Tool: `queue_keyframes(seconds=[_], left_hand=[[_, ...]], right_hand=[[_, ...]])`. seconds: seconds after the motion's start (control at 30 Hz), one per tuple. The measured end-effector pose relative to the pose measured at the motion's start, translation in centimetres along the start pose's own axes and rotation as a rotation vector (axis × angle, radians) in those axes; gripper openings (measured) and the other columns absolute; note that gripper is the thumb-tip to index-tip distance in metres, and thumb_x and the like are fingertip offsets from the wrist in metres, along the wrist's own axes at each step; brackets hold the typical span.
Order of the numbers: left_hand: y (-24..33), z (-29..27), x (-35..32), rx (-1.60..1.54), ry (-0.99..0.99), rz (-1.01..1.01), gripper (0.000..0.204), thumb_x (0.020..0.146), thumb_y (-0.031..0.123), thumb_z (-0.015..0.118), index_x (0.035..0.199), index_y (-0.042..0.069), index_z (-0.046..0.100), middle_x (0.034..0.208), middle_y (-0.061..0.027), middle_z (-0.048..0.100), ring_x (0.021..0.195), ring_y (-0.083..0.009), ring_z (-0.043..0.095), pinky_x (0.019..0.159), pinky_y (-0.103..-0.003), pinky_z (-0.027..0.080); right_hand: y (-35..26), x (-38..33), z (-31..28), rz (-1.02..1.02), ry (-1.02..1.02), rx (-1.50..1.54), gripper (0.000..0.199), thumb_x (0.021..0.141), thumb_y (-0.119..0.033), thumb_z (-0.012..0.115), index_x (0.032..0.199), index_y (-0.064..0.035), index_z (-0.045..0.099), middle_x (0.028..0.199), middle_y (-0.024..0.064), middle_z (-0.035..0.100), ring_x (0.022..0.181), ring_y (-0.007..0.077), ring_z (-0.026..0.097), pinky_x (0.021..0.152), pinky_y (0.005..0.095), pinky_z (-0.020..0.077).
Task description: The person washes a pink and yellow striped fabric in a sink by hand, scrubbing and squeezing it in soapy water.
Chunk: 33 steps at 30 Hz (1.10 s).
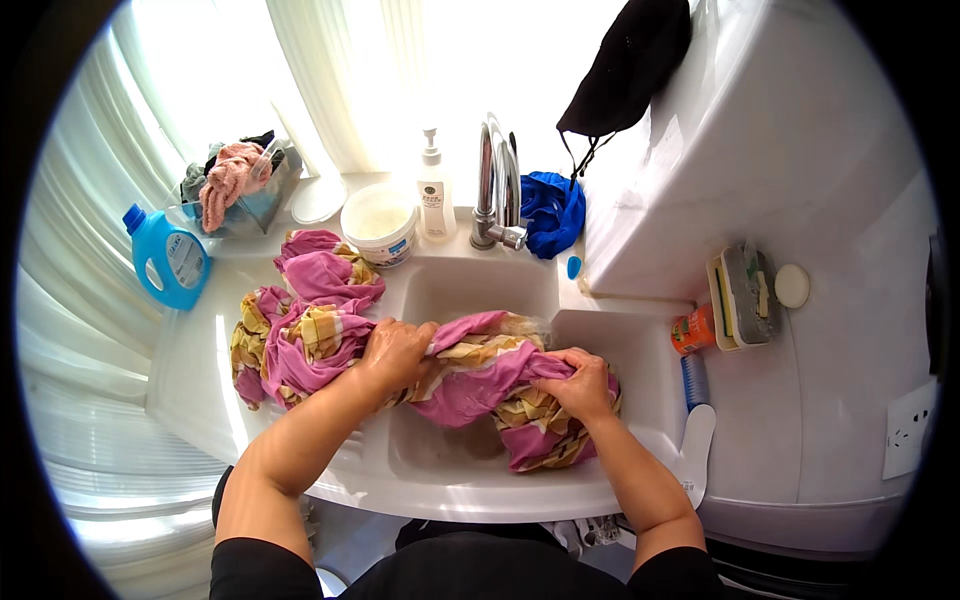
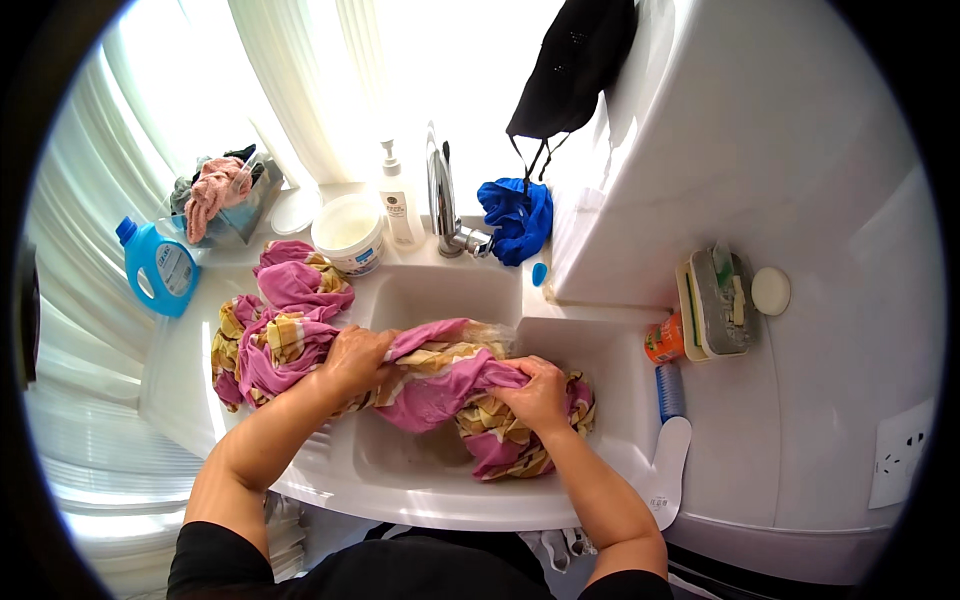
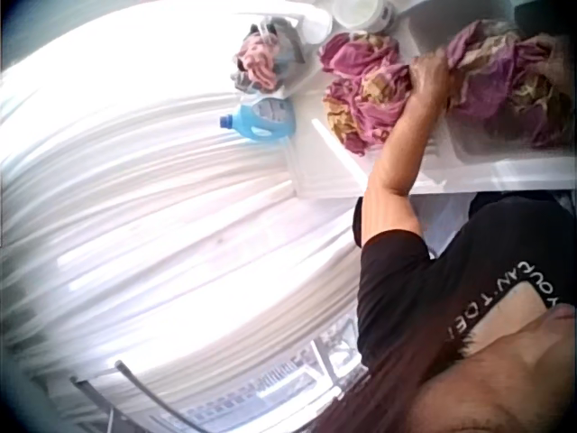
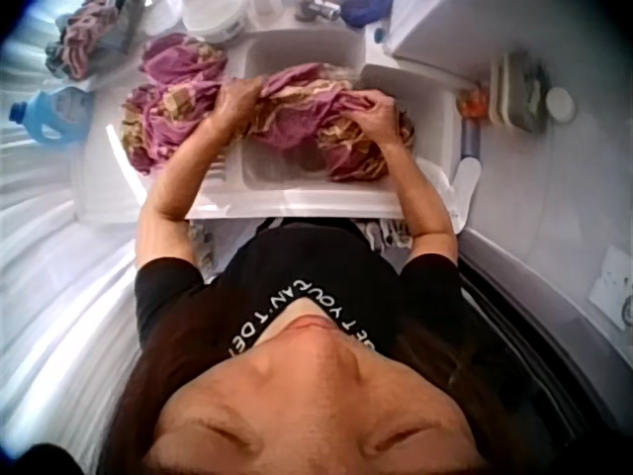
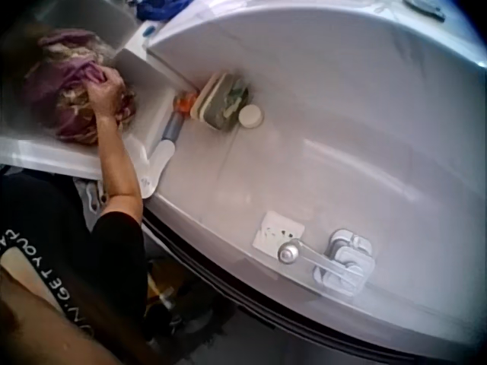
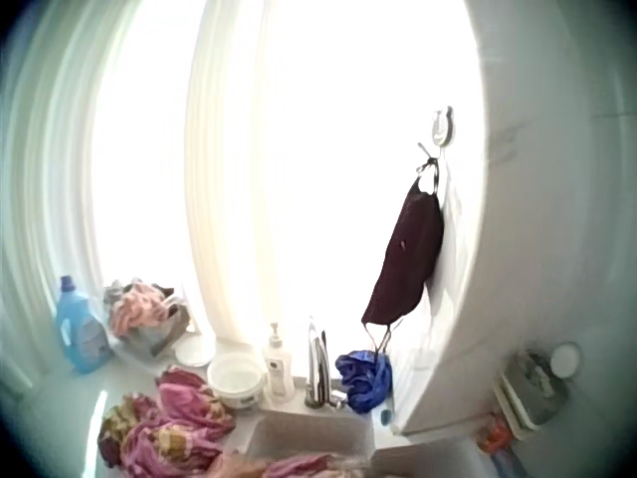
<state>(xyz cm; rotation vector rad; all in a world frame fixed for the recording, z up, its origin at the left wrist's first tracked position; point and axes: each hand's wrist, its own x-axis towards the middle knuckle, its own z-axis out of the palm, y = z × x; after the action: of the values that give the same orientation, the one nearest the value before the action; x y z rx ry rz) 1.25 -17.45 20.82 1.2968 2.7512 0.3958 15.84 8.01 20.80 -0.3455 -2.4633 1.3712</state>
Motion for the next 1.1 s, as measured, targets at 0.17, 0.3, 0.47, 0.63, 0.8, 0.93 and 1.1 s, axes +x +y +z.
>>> queue_keyframes(seconds=[0.17, 0.3, 0.47, 0.63, 0.8, 0.93, 1.1], left_hand=[[2.6, -5.6, -1.9, -0.136, 0.396, -0.003, 0.038, 0.071, 0.028, 0.073, 0.102, 0.008, 0.061, 0.071, -0.0149, 0.063, 0.066, -0.0349, 0.062, 0.061, -0.043, 0.048], [4.8, -7.3, -2.7, -0.409, 0.580, -0.009, 0.047, 0.064, 0.015, 0.081, 0.105, 0.005, 0.060, 0.079, -0.0117, 0.066, 0.069, -0.0267, 0.065, 0.060, -0.036, 0.050], [6.5, -5.1, -5.9, -0.461, 0.482, 0.018, 0.053, 0.062, 0.016, 0.083, 0.109, 0.006, 0.060, 0.085, -0.0110, 0.064, 0.072, -0.0223, 0.063, 0.067, -0.033, 0.049], [6.5, -0.5, -10.0, 0.115, -0.367, 0.100, 0.057, 0.065, 0.045, 0.075, 0.109, 0.012, 0.065, 0.094, -0.0138, 0.059, 0.098, -0.0319, 0.053, 0.085, -0.041, 0.042], [8.6, 3.5, -3.1, -0.054, -0.304, -0.043, 0.047, 0.070, 0.039, 0.072, 0.104, 0.008, 0.065, 0.099, -0.0156, 0.060, 0.101, -0.0327, 0.052, 0.094, -0.049, 0.037], [6.2, 11.0, 2.0, 0.302, -0.104, -0.280, 0.060, 0.082, 0.029, 0.052, 0.136, 0.005, 0.040, 0.140, -0.0258, 0.035, 0.135, -0.0390, 0.025, 0.110, -0.056, 0.008], [2.7, 18.0, 3.7, 0.052, -0.401, -0.417, 0.070, 0.085, 0.029, 0.044, 0.146, 0.006, 0.021, 0.146, -0.0292, 0.024, 0.141, -0.0399, 0.012, 0.112, -0.053, -0.005]], right_hand=[[-1.7, 2.2, -0.1, -0.166, 0.178, 0.114, 0.022, 0.062, -0.004, 0.077, 0.083, -0.0035, 0.070, 0.073, 0.0071, 0.062, 0.072, 0.0211, 0.060, 0.069, 0.0296, 0.0487], [1.1, 3.1, 3.2, -0.174, 0.220, 0.333, 0.014, 0.064, 0.007, 0.067, 0.076, -0.0005, 0.065, 0.074, 0.0066, 0.060, 0.078, 0.0193, 0.059, 0.072, 0.0281, 0.0479], [5.6, 0.4, 4.6, -0.008, 0.015, 0.412, 0.014, 0.065, 0.006, 0.066, 0.077, 0.0016, 0.060, 0.080, 0.0076, 0.060, 0.079, 0.0163, 0.058, 0.072, 0.0264, 0.0471], [8.1, -4.5, 2.6, 0.058, -0.627, -0.017, 0.015, 0.067, -0.004, 0.070, 0.080, -0.0025, 0.064, 0.081, 0.0078, 0.061, 0.076, 0.0182, 0.059, 0.071, 0.0293, 0.0482], [5.6, -0.2, 5.1, -0.186, -0.551, -0.315, 0.040, 0.072, -0.028, 0.071, 0.106, -0.0084, 0.064, 0.114, 0.0142, 0.055, 0.111, 0.0284, 0.050, 0.092, 0.0406, 0.0408], [6.7, 1.5, 12.2, -0.268, -0.541, -0.763, 0.075, 0.079, -0.047, 0.058, 0.143, -0.0140, 0.035, 0.152, 0.0145, 0.020, 0.140, 0.0357, 0.016, 0.107, 0.0583, 0.0192], [9.4, 2.5, 14.8, 0.046, -0.789, -0.713, 0.079, 0.083, -0.048, 0.049, 0.148, -0.0133, 0.020, 0.156, 0.0106, 0.007, 0.138, 0.0316, 0.023, 0.109, 0.0562, 0.0178]])
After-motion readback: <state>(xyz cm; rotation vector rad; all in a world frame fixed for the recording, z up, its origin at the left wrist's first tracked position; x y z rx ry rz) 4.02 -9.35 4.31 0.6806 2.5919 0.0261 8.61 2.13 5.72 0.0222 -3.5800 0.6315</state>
